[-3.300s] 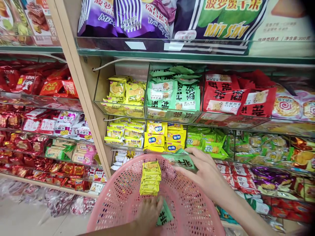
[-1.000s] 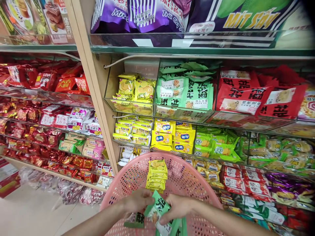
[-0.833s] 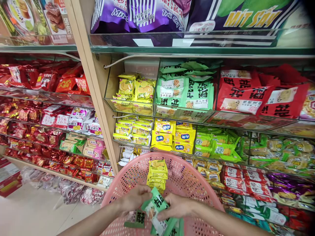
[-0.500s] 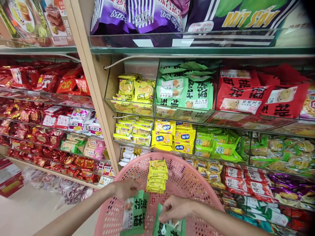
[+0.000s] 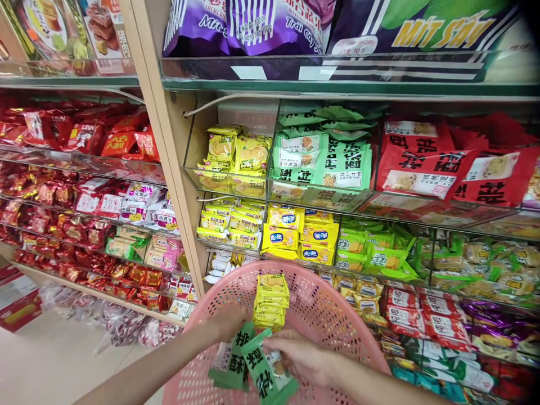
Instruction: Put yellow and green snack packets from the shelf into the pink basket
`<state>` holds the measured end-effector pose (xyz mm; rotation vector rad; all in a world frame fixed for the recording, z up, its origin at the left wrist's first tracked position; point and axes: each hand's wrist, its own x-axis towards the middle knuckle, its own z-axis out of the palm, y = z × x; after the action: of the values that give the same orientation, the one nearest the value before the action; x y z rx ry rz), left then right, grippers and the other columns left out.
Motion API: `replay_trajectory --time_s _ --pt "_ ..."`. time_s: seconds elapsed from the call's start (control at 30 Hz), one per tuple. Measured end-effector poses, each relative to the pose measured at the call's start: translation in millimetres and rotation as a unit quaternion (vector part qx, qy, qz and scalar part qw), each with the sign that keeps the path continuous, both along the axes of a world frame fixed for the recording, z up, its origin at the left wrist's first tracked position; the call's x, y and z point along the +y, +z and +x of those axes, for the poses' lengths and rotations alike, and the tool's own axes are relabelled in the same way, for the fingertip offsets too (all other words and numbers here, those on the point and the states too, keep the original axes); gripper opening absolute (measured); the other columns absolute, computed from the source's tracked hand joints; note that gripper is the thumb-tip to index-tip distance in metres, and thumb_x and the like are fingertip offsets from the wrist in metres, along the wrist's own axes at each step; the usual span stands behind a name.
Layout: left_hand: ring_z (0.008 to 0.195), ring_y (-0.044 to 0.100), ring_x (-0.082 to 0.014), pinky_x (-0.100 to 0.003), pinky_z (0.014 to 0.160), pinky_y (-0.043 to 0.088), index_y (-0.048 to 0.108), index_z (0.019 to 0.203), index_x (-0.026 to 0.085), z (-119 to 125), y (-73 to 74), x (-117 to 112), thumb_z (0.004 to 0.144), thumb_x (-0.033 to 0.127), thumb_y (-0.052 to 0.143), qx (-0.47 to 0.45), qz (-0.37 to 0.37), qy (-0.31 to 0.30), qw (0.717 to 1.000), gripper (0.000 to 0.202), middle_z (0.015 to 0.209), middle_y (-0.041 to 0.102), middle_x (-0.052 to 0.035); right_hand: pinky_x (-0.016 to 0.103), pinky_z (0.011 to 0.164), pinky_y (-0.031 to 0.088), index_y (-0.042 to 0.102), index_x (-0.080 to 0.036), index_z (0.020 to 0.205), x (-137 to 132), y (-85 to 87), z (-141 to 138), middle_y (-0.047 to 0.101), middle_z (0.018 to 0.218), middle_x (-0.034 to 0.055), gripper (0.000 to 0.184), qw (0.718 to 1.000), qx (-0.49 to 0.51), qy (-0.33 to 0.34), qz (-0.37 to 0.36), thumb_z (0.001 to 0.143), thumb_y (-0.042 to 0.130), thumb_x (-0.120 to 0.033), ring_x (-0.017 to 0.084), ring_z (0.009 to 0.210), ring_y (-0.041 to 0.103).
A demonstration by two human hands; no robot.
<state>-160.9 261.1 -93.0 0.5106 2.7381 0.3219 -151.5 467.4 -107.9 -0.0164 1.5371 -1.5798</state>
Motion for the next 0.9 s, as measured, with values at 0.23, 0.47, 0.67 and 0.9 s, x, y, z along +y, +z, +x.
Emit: replay_trajectory --time_s 0.23,0.47,0.67,0.9 --pt "0.096 0.062 -0.0313 -0.039 0.077 0.047 0.067 0.089 0.009 7 8.9 7 0.073 0.003 0.047 0.037 -0.049 0.016 0.998 0.026 0.096 0.067 -0.0173 0.022 0.05 0.036 0.06 -0.016 0.07 -21 6.5 14 0.059 0.062 -0.0023 0.019 0.998 -0.042 -0.041 -0.011 0.057 0.07 -0.027 0.01 0.051 0.051" --pt "0.09 0.062 -0.0188 -0.029 0.079 0.045 0.062 0.091 0.018 14 47.9 -18 0.091 0.018 0.034 0.137 0.058 0.019 0.989 0.029 0.092 0.067 -0.0071 0.024 0.057 0.042 0.061 -0.017 0.076 -44 4.8 18 0.062 0.068 -0.0007 0.022 0.991 -0.047 -0.105 -0.072 0.057 0.067 -0.027 0.012 0.058 0.055" --pt "0.092 0.06 -0.0182 -0.028 0.082 0.045 0.062 0.094 0.019 33 46.0 -56 0.091 0.035 0.042 0.313 0.282 0.155 0.894 0.025 0.095 0.067 -0.0064 0.024 0.06 0.043 0.061 -0.017 0.078 -60 4.9 20 0.063 0.073 -0.0006 0.026 0.987 -0.039 -0.132 -0.089 0.053 0.065 -0.025 0.013 0.065 0.058" --pt "0.1 0.059 -0.0227 -0.03 0.081 0.047 0.064 0.098 0.02 51 47.9 -69 0.086 0.044 0.047 0.312 0.327 0.285 0.845 0.031 0.104 0.066 -0.0078 0.023 0.054 0.037 0.065 -0.015 0.073 -59 14.6 14 0.059 0.063 -0.0026 0.027 0.994 0.049 -0.071 -0.067 0.054 0.068 -0.034 0.01 0.055 0.051"
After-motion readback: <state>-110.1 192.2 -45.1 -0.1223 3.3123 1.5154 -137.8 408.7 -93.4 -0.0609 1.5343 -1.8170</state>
